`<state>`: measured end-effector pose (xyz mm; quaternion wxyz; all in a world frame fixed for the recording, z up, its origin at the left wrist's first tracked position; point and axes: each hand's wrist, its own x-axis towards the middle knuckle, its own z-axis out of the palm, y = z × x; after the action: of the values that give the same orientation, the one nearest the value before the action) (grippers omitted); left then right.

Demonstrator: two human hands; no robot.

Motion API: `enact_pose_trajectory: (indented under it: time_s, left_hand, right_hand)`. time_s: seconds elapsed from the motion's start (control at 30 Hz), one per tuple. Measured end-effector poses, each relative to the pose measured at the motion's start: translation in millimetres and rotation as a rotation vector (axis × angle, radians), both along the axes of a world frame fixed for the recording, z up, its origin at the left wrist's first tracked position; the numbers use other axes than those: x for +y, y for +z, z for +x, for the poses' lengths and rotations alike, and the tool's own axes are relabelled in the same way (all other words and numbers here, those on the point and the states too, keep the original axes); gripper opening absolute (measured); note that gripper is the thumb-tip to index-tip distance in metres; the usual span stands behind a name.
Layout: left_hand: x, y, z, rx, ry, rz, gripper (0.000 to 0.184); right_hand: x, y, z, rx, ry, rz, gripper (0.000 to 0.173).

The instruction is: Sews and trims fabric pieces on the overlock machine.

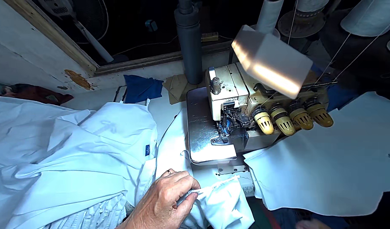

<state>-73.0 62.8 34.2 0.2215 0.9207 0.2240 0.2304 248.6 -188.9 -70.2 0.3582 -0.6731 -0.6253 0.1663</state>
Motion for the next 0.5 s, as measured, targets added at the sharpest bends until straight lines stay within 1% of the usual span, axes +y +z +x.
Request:
enact_pose_trajectory:
  time_s: [0.03,0.07,0.1,0.13,0.17,0.2,0.23,0.3,0.4,0.5]
  left_hand:
    - [0,0,1,-0.007,-0.009,-0.009,0.017]
    - [0,1,1,-0.013,-0.015,-0.017,0.017]
    - [0,1,2,-0.021,-0.020,-0.023,0.018]
    - [0,2,3,-0.031,-0.027,-0.026,0.018]
    - [-1,2,5,-0.042,-0.032,-0.027,0.018]
    - [-2,3,5,-0.050,-0.037,-0.026,0.019]
    - [-2,5,6,-0.061,-0.042,-0.029,0.019]
    - [-2,9,6,-0.074,-0.019,-0.029,0.018]
    - [2,14,0,-0.100,0.062,-0.054,0.018]
    - [7,17,-1,-0.141,0.090,-0.062,0.017]
  right_hand:
    - [28,23,-5,0.052,0.041,0.135,0.022]
    - [53,45,-12,0.102,0.071,0.227,0.018]
    - [77,63,-21,0.141,0.103,0.276,0.020]
    - [99,74,-31,0.176,0.138,0.311,0.028]
    - [119,80,-42,0.194,0.174,0.333,0.038]
    - [135,82,-53,0.198,0.203,0.347,0.044]
    - [148,80,-62,0.192,0.233,0.355,0.041]
    - [164,77,-69,0.241,0.313,0.344,0.019]
    - [167,85,-59,0.448,0.355,0.248,0.014]
    - [164,91,-49,0.511,0.291,0.212,0.009]
